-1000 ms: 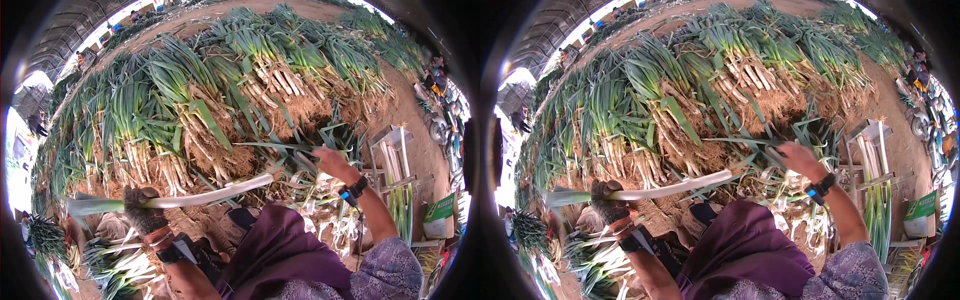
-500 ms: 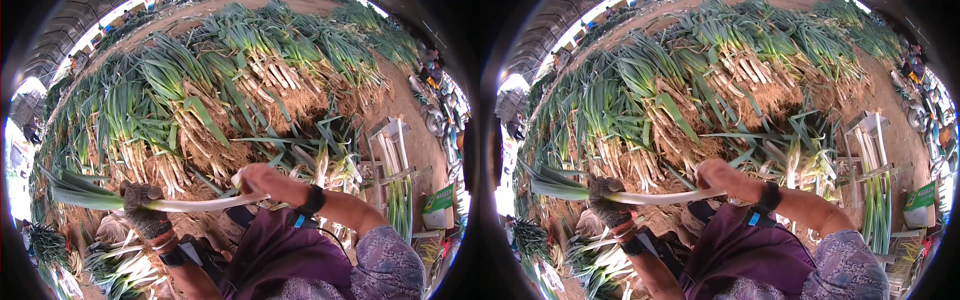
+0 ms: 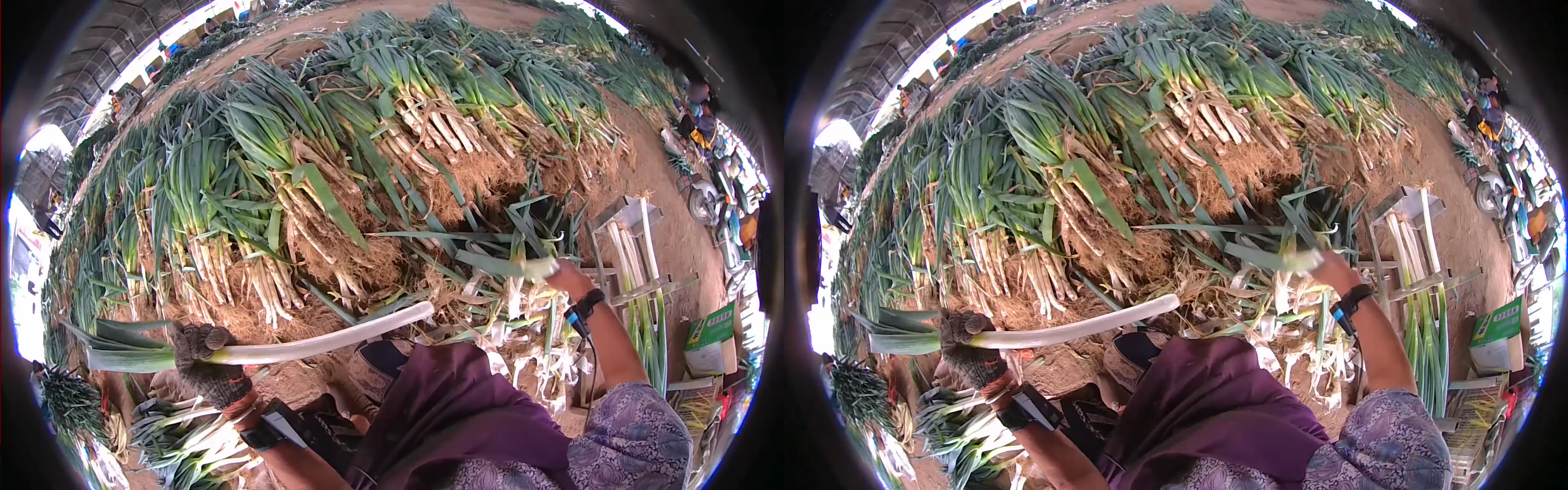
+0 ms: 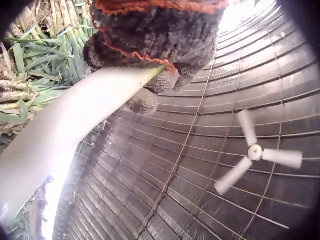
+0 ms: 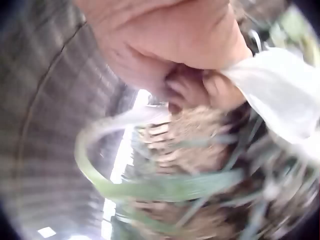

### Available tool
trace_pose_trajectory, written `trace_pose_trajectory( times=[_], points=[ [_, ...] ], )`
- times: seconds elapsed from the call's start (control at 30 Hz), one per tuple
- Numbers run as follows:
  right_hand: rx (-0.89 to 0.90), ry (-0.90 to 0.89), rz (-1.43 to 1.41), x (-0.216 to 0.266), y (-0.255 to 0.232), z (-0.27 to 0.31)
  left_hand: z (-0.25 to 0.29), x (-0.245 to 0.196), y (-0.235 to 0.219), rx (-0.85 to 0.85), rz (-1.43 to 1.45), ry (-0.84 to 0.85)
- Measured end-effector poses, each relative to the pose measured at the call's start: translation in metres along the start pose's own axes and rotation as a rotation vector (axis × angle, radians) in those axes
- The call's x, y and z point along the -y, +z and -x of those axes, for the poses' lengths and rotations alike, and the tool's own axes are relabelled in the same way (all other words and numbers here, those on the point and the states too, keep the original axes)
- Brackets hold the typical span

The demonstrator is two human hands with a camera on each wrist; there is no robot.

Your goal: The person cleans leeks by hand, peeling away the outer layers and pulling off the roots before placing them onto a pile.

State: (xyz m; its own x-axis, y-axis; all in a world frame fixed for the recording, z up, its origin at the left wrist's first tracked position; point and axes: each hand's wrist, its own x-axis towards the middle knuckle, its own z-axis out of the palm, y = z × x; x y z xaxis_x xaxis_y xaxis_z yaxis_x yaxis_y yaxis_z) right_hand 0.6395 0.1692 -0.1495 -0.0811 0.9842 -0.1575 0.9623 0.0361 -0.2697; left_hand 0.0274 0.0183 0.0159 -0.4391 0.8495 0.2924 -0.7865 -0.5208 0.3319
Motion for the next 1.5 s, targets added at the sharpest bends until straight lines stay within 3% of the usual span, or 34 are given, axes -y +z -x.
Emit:
trace_pose_trajectory(
  times=[0.1,0.13,0.2,0.23,0.27,0.3,0.37,0.4,0.5,0.53,0.6,0.63,0.7,0.73,0.77,0.8,0.83,0.87,0.9,0.97,1.0,1.03,1.07,1.1,1.13,1.2,1.3,1.37,1.4,1.5],
  points=[
    [-0.096,-0.04,0.344,0.063,-0.052,0.02,0.001,0.004,0.002,-0.088,-0.004,0.001],
    [-0.143,-0.008,0.062,0.074,-0.051,0.016,0.0,0.005,-0.003,-0.073,-0.004,0.011],
    [-0.347,-0.63,-0.093,0.091,-0.036,0.006,-0.006,0.006,-0.018,-0.04,0.004,0.02],
    [0.057,-0.211,-0.808,0.153,-0.071,0.029,-0.007,0.007,-0.019,-0.046,-0.004,0.015],
    [0.155,-0.446,-1.083,0.18,-0.079,0.037,-0.008,0.008,-0.02,-0.052,-0.012,0.008],
    [0.349,-0.471,-1.369,0.195,-0.069,0.035,-0.009,0.009,-0.02,-0.058,-0.02,0.005],
    [0.633,-0.48,-1.638,0.227,-0.053,0.04,-0.009,0.013,-0.016,-0.081,0.017,-0.037],
    [0.691,-0.369,-1.637,0.249,-0.051,0.046,-0.009,0.012,-0.019,-0.085,0.034,-0.051],
    [0.949,-0.294,-1.868,0.256,-0.038,0.061,-0.009,0.008,-0.019,-0.125,0.034,-0.036],
    [0.618,-0.263,-1.498,0.245,-0.038,0.056,-0.008,0.004,-0.019,-0.117,0.045,-0.035],
    [0.293,-0.113,-1.983,0.195,-0.037,0.04,-0.002,-0.004,-0.016,-0.19,-0.053,0.033],
    [-0.217,-0.089,-1.569,0.171,-0.048,0.043,-0.001,-0.01,-0.017,-0.163,-0.037,0.032],
    [-0.249,0.094,-1.963,0.064,-0.027,0.02,0.0,-0.03,-0.02,-0.097,-0.025,0.07],
    [-0.225,0.216,-1.726,0.047,-0.037,0.025,0.0,-0.028,-0.019,-0.18,-0.022,0.174],
    [-0.157,-0.054,-0.895,0.016,-0.02,0.019,0.005,-0.029,-0.016,-0.216,-0.082,0.224],
    [-0.319,-0.255,-0.082,-0.016,-0.001,0.011,0.005,-0.036,-0.034,-0.097,-0.082,0.183],
    [0.12,-0.005,0.244,0.043,-0.043,0.03,0.004,-0.027,-0.018,0.001,-0.004,0.139],
    [0.013,-0.126,0.197,0.069,-0.051,0.037,0.006,-0.02,-0.008,-0.135,-0.071,0.179],
    [-0.098,-0.243,0.149,0.089,-0.055,0.039,0.004,-0.015,-0.009,-0.041,-0.02,0.152],
    [-0.14,-0.525,-0.364,0.151,-0.069,0.034,0.007,-0.003,0.006,-0.087,-0.021,0.157],
    [-0.022,-0.572,-0.59,0.19,-0.082,0.041,0.01,0.007,0.016,-0.182,-0.066,0.183],
    [-0.078,-0.888,-0.484,0.216,-0.084,0.038,0.01,0.015,0.025,-0.249,-0.105,0.218],
    [-0.08,-1.021,-0.319,0.24,-0.083,0.039,0.008,0.017,0.022,-0.172,-0.188,0.221],
    [0.064,-1.168,-0.481,0.254,-0.072,0.03,0.006,0.018,0.017,-0.101,-0.272,0.23],
    [-0.016,-1.192,-0.181,0.281,-0.088,0.046,0.006,0.019,0.02,-0.023,-0.208,0.224],
    [0.027,-1.139,-0.073,0.288,-0.071,0.045,0.007,0.021,0.023,0.048,-0.071,0.211],
    [0.241,-0.9,-0.09,0.281,-0.043,0.034,0.009,0.015,0.023,0.127,0.017,0.202],
    [0.135,-0.923,-0.123,0.283,-0.038,0.037,0.013,0.012,0.029,0.115,0.016,0.203],
    [0.079,-0.939,-0.113,0.286,-0.04,0.041,0.013,0.012,0.03,0.092,0.027,0.222],
    [-0.211,-0.94,0.035,0.304,-0.049,0.045,0.015,0.021,0.05,-0.379,-0.309,0.381]
  ],
)
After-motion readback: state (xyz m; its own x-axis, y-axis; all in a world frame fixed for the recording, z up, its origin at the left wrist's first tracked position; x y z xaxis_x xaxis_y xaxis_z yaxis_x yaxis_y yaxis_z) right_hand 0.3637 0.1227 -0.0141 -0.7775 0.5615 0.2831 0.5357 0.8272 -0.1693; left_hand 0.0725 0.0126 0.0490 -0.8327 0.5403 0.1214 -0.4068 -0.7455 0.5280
